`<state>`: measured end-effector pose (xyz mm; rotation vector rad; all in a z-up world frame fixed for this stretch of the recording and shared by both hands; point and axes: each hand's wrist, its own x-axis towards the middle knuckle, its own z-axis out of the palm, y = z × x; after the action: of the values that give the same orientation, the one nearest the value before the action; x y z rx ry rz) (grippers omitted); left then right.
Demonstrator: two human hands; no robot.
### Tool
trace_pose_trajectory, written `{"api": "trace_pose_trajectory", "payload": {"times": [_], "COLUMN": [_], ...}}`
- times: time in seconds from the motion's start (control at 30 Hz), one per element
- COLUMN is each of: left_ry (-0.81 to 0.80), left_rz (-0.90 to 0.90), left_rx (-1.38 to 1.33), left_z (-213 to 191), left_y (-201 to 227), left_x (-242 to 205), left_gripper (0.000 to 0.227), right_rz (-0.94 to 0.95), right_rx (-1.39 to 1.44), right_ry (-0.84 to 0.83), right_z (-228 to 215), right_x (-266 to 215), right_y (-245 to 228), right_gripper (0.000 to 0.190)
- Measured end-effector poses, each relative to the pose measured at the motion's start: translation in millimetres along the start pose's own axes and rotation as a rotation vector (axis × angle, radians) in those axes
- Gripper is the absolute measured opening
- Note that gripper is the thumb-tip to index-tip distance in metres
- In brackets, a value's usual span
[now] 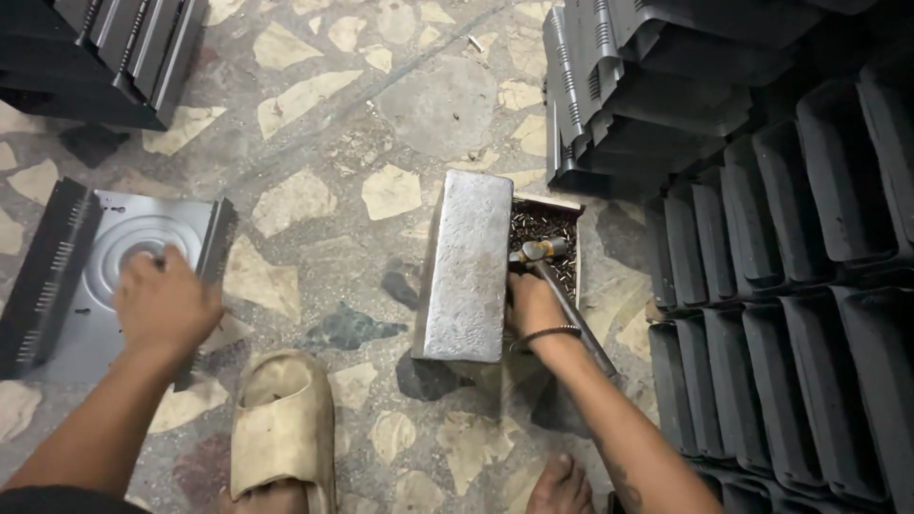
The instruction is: The person repeatedly picks up a metal panel, places it on a metal block, and uses a hammer to drive nails into pre-drilled holes. After each panel is fastened, it is set aside and the process repeats with another panel.
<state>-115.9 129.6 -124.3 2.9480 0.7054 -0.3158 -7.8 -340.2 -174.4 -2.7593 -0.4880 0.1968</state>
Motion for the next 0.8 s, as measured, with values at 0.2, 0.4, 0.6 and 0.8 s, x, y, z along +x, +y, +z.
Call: {"api": "trace_pose_trajectory", "payload": {"times": [0.2, 0.4, 0.6, 0.8], "left_ry": [0.225, 0.151, 0.141, 0.174], "left_rz": [0.503, 0.874, 1.025, 1.025], "left_rx": [-0.501, -0.944, -0.987, -0.868], "left_z": [-28.0, -110.0, -125.7, -123.3], "left_y": [113.5, 224.8, 235.8, 222.1], "left_x": [11.7, -49.9, -67.6, -64.1], "left_gripper": [0.051, 0.033, 0.027, 0.015], "right_rz": [0.010, 0.253, 0.196, 0.248], "right_rx": [0.186, 0.875, 1.617, 1.640], "right_ry": [0.094, 0.270, 0.083, -0.029], "right_z": [-34.5, -125.5, -140.4, -138.0], "right_x": [-2.7, -12.6, -22.2, -24.3], "right_y": [-8.4, -68.9, -94.3, -101.6], "right_gripper": [0.027, 0.015, 0.018, 0.022]}}
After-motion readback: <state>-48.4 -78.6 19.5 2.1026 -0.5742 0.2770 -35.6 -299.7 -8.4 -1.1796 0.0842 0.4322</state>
